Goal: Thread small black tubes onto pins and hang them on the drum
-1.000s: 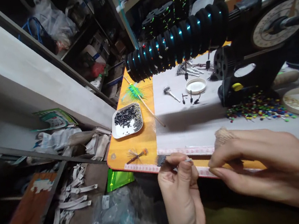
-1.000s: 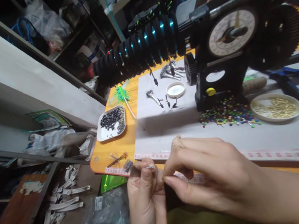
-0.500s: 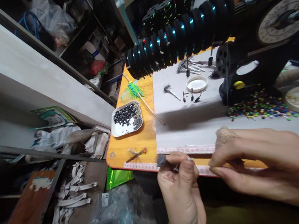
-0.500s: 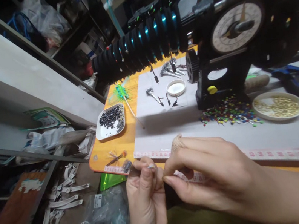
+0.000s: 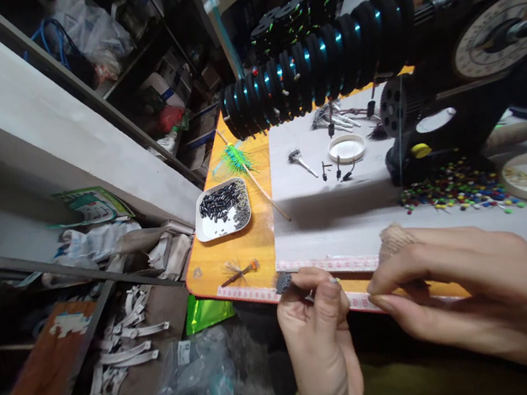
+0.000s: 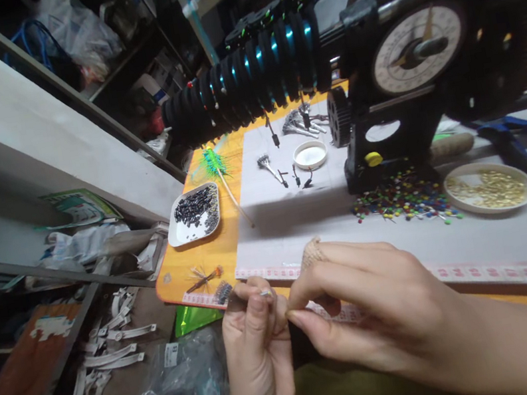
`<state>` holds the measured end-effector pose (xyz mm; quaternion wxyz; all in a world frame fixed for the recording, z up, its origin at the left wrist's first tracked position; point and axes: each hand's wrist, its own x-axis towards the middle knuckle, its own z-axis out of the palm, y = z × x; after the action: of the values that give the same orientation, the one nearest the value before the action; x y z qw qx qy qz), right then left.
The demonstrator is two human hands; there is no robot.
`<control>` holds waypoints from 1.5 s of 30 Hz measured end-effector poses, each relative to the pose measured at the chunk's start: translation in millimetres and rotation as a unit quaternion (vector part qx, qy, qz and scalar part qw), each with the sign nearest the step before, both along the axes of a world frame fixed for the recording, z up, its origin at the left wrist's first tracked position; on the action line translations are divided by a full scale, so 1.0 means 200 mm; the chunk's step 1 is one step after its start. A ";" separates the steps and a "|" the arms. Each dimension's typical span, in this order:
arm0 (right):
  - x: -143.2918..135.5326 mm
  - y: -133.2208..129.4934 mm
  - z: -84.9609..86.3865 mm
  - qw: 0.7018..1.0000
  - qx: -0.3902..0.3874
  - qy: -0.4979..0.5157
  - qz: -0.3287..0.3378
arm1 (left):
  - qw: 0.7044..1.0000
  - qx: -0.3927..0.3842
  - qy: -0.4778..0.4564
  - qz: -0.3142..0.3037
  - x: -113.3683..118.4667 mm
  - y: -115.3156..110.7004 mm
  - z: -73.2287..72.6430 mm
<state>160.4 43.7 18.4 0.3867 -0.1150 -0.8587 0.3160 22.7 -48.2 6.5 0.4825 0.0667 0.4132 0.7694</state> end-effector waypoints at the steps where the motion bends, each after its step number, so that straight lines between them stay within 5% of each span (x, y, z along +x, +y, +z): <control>1: 0.00 0.00 0.00 1.000 0.002 -0.001 -0.001 | 1.000 0.002 -0.001 0.000 0.00 0.00 0.00; 13: -0.01 0.02 0.00 0.999 -0.020 0.008 -0.031 | 1.000 -0.012 -0.014 0.004 0.04 -0.02 0.01; 18: -0.01 0.04 0.00 0.998 -0.061 0.021 0.015 | 1.000 0.004 -0.008 -0.023 0.07 -0.02 -0.01; 25: -0.02 0.02 0.01 0.996 -0.081 -0.016 0.043 | 0.964 0.127 0.228 -0.057 -0.02 -0.06 -0.11; 27: -0.02 0.01 0.02 0.997 -0.037 -0.026 0.068 | 0.956 0.180 0.217 -0.083 -0.05 -0.09 -0.14; 29: -0.02 0.01 0.02 0.993 0.085 -0.025 0.075 | 0.956 0.187 0.186 -0.126 -0.08 -0.12 -0.16; 33: 0.01 0.08 0.02 0.937 0.348 0.009 0.036 | 0.960 0.022 0.183 -0.210 -0.14 -0.18 -0.15; 38: 0.12 0.27 0.03 0.901 0.431 -0.003 -0.055 | 0.916 -0.127 0.232 -0.301 -0.15 -0.20 -0.04; 41: 0.14 0.30 0.05 0.914 0.391 0.012 -0.107 | 0.922 -0.136 0.265 -0.246 -0.11 -0.22 -0.02; 45: 0.05 0.14 0.06 0.944 0.330 -0.010 0.007 | 0.947 -0.054 0.309 -0.066 -0.04 -0.26 -0.08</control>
<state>171.0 71.2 30.3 0.3923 0.0215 -0.9194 0.0163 14.0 -100.6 -8.8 0.3838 0.3026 0.5773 0.6541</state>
